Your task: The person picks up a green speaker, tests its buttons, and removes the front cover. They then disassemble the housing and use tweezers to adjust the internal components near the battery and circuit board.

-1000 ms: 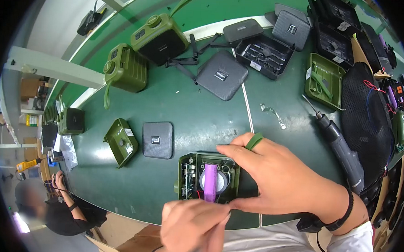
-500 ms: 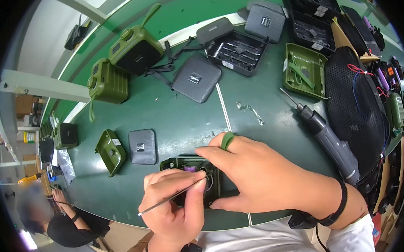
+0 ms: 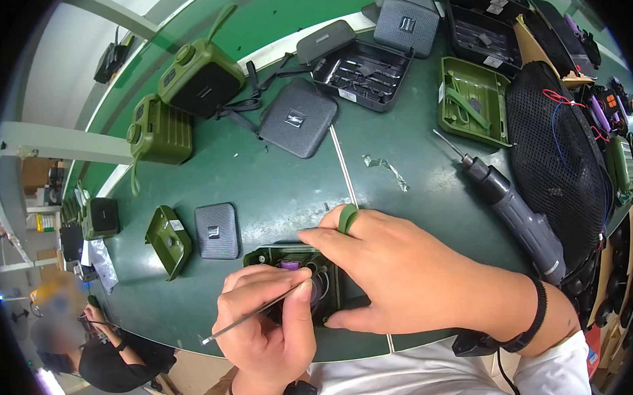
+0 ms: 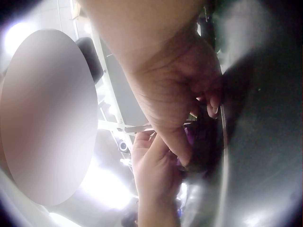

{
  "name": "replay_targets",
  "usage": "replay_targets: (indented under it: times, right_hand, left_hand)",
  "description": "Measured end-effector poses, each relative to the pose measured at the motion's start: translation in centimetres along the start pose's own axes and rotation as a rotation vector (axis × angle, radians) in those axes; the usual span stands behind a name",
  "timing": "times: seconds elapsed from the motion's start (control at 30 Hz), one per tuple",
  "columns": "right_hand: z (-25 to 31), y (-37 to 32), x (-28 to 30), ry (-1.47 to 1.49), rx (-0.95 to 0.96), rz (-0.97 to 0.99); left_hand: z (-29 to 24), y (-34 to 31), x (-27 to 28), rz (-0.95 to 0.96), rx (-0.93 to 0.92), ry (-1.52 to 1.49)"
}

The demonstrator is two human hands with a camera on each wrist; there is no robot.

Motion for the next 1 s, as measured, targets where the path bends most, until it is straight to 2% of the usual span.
replay_targets:
  times: [0.1,0.17,0.23,0.3,0.37,0.43,0.47,0.5,0.57,0.63,0.73,0.77,0.83,0.9,1.0]
  right_hand:
    - [-0.1,0.0,-0.1,-0.005,0.003,-0.006]
    - [0.7,-0.3,0.6,-0.052,0.100,-0.121]
    - [0.7,-0.3,0.6,-0.050,0.098,-0.117]
    - [0.7,-0.2,0.5,-0.048,0.098,-0.112]
    - [0.7,-0.2,0.5,-0.039,0.106,-0.102]
    - [0.8,-0.2,0.5,-0.058,0.110,-0.113]
    - [0.7,-0.3,0.5,-0.070,0.109,-0.122]
    - [0.7,-0.4,0.6,-0.071,0.107,-0.125]
    - [0.6,-0.2,0.5,-0.035,0.082,-0.080]
    - [0.7,-0.2,0.6,-0.019,0.077,-0.069]
    - [0.7,0.0,0.6,-0.001,0.088,-0.053]
    - [0.6,0.0,0.6,0.008,0.090,-0.055]
    - [0.7,0.0,0.6,0.016,0.073,-0.027]
    - [0.5,0.1,0.6,0.041,0.032,-0.007]
    - [0.7,0.3,0.8,0.018,0.052,-0.015]
  left_hand:
    - [-0.1,0.0,0.0,0.002,0.007,0.014]
    - [0.1,0.0,-0.1,-0.004,0.002,0.007]
    - [0.0,0.1,0.0,-0.010,-0.003,0.001]
    - [-1.2,0.6,-1.0,0.105,-0.073,0.206]
    - [-1.2,0.5,-0.8,0.074,-0.072,0.194]
    - [-1.0,0.3,0.2,0.015,-0.037,0.029]
    - [-1.7,0.0,1.3,-0.018,-0.108,-0.057]
    - [-2.7,-0.6,2.5,-0.107,-0.210,-0.071]
    - [-3.4,-1.7,4.7,-0.264,-0.244,0.076]
    - [-2.7,-1.5,5.8,-0.304,-0.212,0.131]
    - [1.7,-0.3,5.8,-0.160,0.119,-0.099]
    - [2.3,-0.2,5.8,-0.138,0.153,-0.071]
    - [2.8,-0.1,5.6,-0.119,0.192,-0.084]
    - [2.6,0.7,5.0,-0.062,0.133,-0.035]
    - [3.2,0.8,4.8,-0.044,0.143,0.018]
Point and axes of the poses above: each hand's wrist, its own y-axis towards the middle knuckle, its own x-axis out of the back of the hand, z = x × y, the point moved 9 cm from there along y, towards the middle knuckle, and after that the axes turned 15 degrees about z, right-handed, at the moved point
